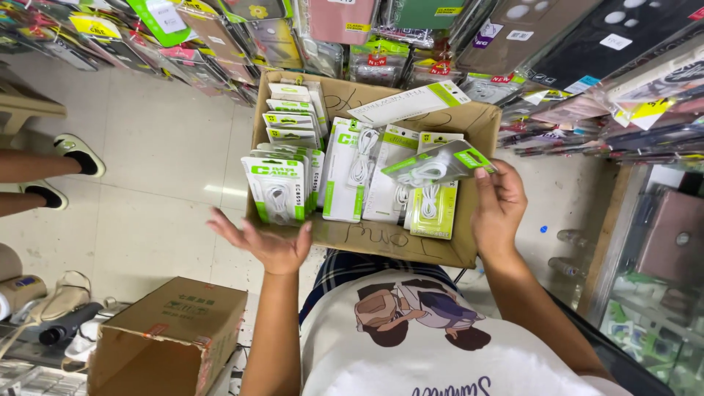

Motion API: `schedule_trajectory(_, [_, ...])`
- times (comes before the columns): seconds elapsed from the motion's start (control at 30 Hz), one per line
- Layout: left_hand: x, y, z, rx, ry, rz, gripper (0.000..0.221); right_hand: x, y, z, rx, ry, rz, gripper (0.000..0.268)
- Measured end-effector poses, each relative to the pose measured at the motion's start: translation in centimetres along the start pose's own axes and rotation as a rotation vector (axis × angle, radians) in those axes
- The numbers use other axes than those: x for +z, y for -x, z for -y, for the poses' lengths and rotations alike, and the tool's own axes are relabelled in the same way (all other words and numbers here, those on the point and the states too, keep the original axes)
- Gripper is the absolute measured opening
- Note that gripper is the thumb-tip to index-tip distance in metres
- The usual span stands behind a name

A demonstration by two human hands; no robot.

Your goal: The recorder is sorting and inspecting packaged USB data cables inside a cardboard box on the floor of a store.

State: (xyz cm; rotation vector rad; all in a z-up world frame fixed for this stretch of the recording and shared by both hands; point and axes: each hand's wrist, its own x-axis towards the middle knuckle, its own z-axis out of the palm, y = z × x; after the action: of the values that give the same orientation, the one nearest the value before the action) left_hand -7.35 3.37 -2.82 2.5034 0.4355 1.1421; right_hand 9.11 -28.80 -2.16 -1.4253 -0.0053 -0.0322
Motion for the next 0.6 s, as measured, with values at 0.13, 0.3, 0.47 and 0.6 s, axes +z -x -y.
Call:
schedule_trajectory(0.13, [1.1, 1.8, -4.6, 0.198, 0.039, 0.021, 0.078, -1.0, 0.4, -1.1, 0.021, 0.041, 0.03, 0.02])
schedule_trajectory(0.3, [6.4, -1.7, -10.2, -0.249, 0.409, 0.566, 0.063, -1.1, 0.4, -0.2, 0.023, 0.043, 0.071, 0.018])
schedule_trajectory(0.47, [18.2, 2.6, -2.5, -0.589, 0.244, 0.638, 0.077, -1.2, 0.3, -0.4, 0.015, 0.012, 0.049, 0.016])
schedule_trajectory(0.6, [20.6, 3.2, -0.6, -0.632, 0.185, 0.733, 0.085, -1.4, 1.4, -1.4, 0.011, 0.068, 0.036, 0.017])
